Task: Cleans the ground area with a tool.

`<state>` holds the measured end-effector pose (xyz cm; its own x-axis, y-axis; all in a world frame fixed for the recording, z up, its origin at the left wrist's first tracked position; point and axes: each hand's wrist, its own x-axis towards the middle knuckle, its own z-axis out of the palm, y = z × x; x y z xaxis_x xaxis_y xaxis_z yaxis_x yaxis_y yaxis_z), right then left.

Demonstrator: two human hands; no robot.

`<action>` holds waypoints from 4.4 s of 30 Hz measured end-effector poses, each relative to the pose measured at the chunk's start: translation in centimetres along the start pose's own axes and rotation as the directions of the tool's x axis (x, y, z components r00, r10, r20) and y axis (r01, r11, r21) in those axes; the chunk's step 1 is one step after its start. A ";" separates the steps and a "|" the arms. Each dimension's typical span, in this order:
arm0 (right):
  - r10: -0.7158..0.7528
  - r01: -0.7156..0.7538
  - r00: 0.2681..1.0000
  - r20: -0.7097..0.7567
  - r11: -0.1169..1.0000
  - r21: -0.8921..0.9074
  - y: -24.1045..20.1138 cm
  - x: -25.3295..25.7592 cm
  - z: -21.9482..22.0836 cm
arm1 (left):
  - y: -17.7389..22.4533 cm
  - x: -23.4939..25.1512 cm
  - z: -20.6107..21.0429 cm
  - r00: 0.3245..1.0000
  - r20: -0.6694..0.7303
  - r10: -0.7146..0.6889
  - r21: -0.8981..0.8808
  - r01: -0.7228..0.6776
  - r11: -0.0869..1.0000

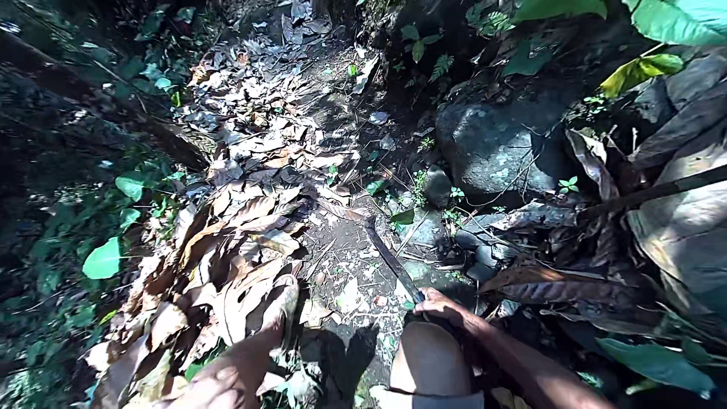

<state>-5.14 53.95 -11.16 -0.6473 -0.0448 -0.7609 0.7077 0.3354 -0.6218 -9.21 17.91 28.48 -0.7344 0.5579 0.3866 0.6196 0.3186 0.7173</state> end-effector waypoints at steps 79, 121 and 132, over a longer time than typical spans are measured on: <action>0.227 0.265 0.797 -0.560 0.701 0.662 -20.9 20.3 9.2 | -24.1 9.0 0.6 0.522 0.691 -0.500 0.348 0.365 0.863; 0.299 -0.142 0.919 -0.258 0.860 0.491 -25.0 3.2 21.8 | -23.2 10.3 2.6 0.370 0.760 -0.534 0.414 0.358 0.837; 0.438 -0.102 0.885 -0.161 0.518 0.849 -18.1 0.8 33.7 | -24.0 9.8 2.2 0.342 0.750 -0.566 0.444 0.374 0.814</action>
<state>-8.90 16.12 -6.82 -0.3081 0.2583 -0.9156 0.6733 -0.6208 -0.4017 -30.71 17.42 13.81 -0.3941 0.5850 -0.7088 0.3529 0.8084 0.4710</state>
